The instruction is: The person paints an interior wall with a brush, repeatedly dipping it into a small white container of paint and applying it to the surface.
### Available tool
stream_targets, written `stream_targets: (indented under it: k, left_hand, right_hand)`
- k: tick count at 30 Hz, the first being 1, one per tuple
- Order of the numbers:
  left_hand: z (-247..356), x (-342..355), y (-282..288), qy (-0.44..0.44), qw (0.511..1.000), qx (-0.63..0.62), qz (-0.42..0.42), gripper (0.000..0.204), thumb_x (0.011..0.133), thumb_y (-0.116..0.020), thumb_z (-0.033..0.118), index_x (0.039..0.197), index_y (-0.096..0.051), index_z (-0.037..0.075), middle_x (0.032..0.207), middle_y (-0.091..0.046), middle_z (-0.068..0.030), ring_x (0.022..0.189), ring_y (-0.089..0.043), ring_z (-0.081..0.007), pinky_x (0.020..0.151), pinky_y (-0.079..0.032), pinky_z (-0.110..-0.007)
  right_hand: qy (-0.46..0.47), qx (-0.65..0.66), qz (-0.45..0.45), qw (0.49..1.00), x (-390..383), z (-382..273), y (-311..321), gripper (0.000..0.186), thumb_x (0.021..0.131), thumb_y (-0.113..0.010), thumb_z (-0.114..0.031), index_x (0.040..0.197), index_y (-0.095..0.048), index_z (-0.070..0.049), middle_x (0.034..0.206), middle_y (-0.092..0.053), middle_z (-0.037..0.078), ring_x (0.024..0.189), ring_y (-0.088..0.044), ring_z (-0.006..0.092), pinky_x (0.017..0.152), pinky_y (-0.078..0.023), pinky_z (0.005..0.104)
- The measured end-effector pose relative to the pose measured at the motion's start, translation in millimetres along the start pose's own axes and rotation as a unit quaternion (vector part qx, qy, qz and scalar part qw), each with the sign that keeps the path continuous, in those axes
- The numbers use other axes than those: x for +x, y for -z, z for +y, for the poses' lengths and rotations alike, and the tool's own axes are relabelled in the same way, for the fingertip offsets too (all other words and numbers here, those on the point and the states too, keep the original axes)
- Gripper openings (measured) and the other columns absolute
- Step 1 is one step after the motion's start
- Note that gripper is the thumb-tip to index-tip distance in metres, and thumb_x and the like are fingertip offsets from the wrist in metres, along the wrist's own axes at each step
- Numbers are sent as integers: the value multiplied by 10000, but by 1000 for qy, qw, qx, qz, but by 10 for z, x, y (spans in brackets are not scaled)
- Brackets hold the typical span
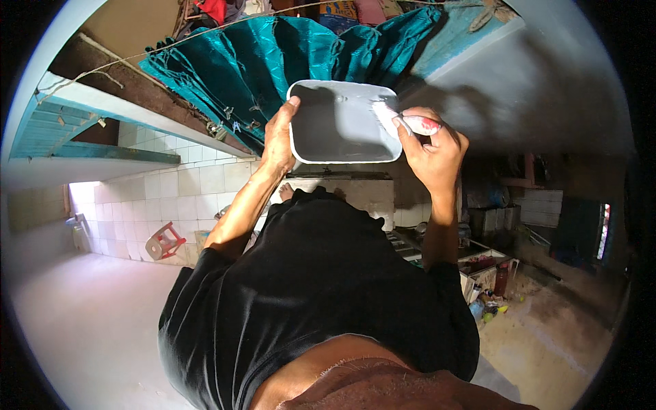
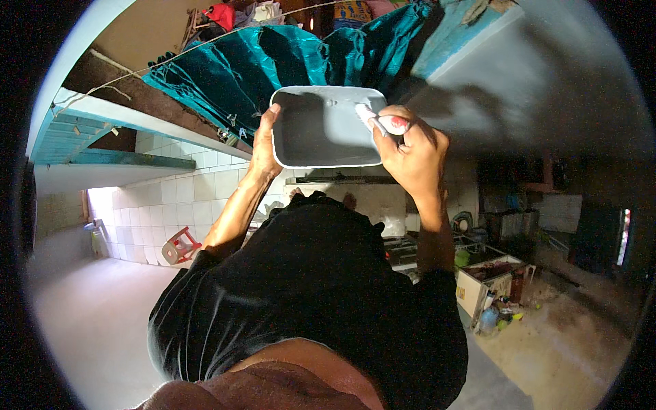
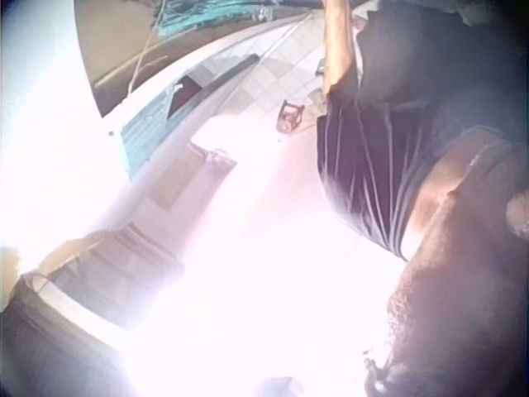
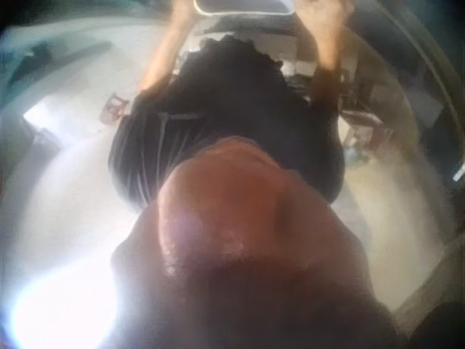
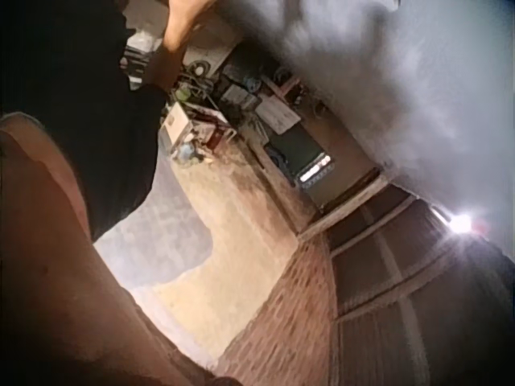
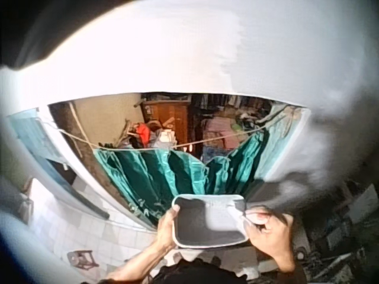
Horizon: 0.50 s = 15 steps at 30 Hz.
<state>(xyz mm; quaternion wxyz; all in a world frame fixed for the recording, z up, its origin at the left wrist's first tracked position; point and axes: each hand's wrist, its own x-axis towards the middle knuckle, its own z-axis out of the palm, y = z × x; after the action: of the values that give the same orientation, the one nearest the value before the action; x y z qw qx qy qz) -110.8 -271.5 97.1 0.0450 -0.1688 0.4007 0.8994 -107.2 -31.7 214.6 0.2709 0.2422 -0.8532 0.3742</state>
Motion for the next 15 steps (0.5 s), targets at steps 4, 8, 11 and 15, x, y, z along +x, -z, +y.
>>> stream_targets:
  k: [4,8,11,15]
  left_hand:
    - [-14,24,1,29,999,-19,-41,502,935,-635,380,1164,-599,-66,1025,-676,-132,854,-671,-195,765,-559,-315]
    - [-86,85,105,58,998,-32,-23,444,918,-661,362,1114,-637,-36,990,-683,-111,826,-664,-181,742,-544,-301]
    - [-74,32,88,46,999,-19,-4,388,907,-687,336,1053,-667,-23,949,-689,-83,813,-658,-162,744,-535,-293]
    - [-32,-15,45,23,999,20,35,366,900,-705,336,1033,-671,-3,939,-685,-66,788,-640,-143,712,-523,-287]
  right_hand:
    - [47,88,-54,993,120,-24,-192,192,736,-775,20,906,-689,-4,883,-719,133,702,-713,261,618,-540,312]
    - [65,54,-68,994,168,5,-305,235,720,-806,0,932,-704,-17,926,-729,121,734,-714,255,633,-537,304]
    - [70,61,-86,992,127,69,-294,280,710,-808,40,972,-720,-8,945,-741,129,780,-725,241,693,-549,305]
    - [87,43,-82,992,100,46,-270,256,719,-798,48,956,-714,-1,929,-740,133,781,-730,239,688,-550,307]
